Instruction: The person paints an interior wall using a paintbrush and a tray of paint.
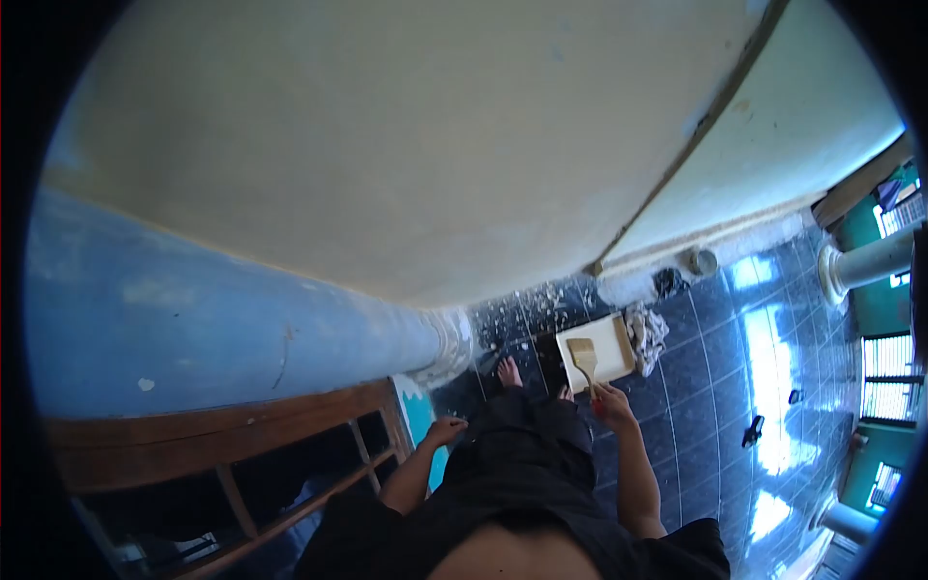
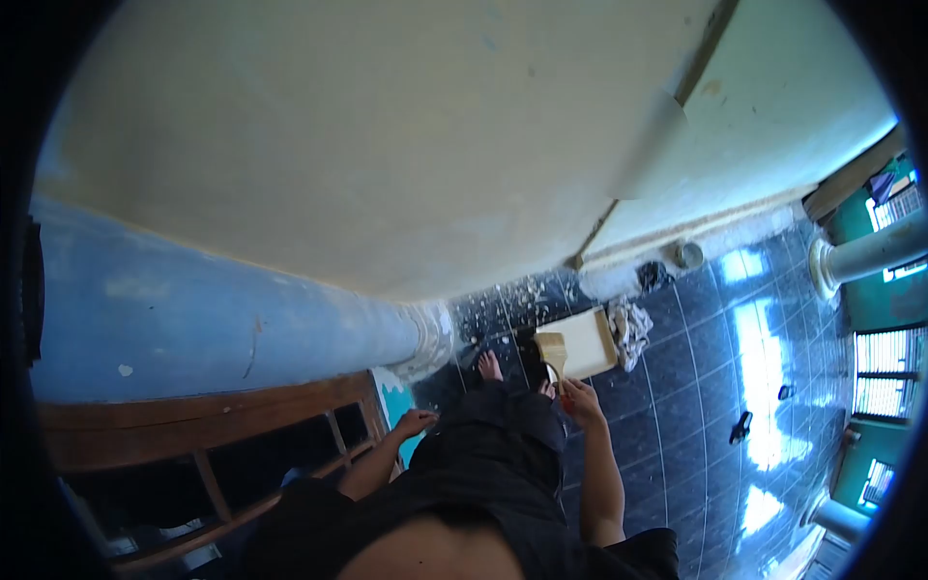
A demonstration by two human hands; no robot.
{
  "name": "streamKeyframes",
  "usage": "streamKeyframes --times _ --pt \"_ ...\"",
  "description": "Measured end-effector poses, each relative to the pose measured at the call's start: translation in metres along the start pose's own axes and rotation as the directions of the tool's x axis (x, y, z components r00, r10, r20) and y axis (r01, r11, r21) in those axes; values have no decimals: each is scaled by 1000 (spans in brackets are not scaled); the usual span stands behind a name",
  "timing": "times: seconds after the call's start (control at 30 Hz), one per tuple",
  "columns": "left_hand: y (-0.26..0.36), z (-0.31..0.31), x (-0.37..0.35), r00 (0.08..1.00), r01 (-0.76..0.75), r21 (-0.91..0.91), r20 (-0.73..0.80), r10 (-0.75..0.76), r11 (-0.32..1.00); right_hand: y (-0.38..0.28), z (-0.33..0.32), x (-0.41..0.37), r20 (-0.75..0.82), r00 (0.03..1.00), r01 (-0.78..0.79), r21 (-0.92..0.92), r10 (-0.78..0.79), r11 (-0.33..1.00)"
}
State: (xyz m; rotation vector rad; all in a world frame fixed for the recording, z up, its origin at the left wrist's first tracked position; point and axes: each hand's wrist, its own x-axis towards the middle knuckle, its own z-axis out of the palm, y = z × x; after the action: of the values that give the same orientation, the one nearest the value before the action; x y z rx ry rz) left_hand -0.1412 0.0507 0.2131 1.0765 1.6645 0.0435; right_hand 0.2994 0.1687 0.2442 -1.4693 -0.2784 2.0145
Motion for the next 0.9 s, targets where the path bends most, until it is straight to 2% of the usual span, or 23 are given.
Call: streamKeyframes --times 0.03,0.1,0.13,0.17,0.23,0.27,0.3,0.33,0.4,0.43,0.5,0.57,0.67,0.73,0.8,0.9 --pt "12 1 -6 998 47 86 39 -51 995 10 -15 -5 -13 999 -35 13 35 999" --pt "27 5 -5 992 87 146 78 -99 985 22 -35 6 -75 996 -42 -23 40 999" --pt "34 9 4 998 20 134 63 -29 991 32 -45 16 -164 986 -39 -92 24 995" --pt "38 22 11 996 -45 122 79 36 992 37 -60 29 -213 975 -69 -39 60 997" --pt "72 41 20 991 -14 14 130 12 1000 58 -95 49 -237 970 -55 -435 -56 899" --pt "76 59 33 988 -96 87 133 84 992 77 -114 60 -325 945 -131 -446 -24 885" --pt "83 76 46 980 -93 96 184 74 991 90 -134 84 -395 919 -186 -469 -16 863" --pt "98 91 62 982 -110 137 168 86 984 101 -158 116 -420 908 -206 -456 -5 866" --pt "91 125 84 979 -135 152 174 108 979 139 -190 158 -436 847 -238 -822 -304 517" --pt "83 144 103 975 -132 155 196 101 979 149 -207 187 -454 843 -257 -813 -290 523" --pt "63 178 123 962 -257 307 175 211 916 146 -219 228 -558 809 -441 -786 -187 433" --pt "47 206 143 966 -237 359 183 180 903 169 -248 280 -557 789 -449 -810 -258 377" --pt "32 238 163 974 -205 442 178 138 873 190 -276 339 -575 773 -470 -803 -267 366" --pt "29 245 167 981 -166 467 172 94 868 201 -285 359 -554 759 -418 -817 -342 396" --pt "28 249 170 985 -175 441 67 162 881 212 -293 370 -543 769 -419 -827 -338 375" --pt "28 250 174 987 -158 427 54 149 890 225 -295 375 -542 777 -434 -829 -319 353"
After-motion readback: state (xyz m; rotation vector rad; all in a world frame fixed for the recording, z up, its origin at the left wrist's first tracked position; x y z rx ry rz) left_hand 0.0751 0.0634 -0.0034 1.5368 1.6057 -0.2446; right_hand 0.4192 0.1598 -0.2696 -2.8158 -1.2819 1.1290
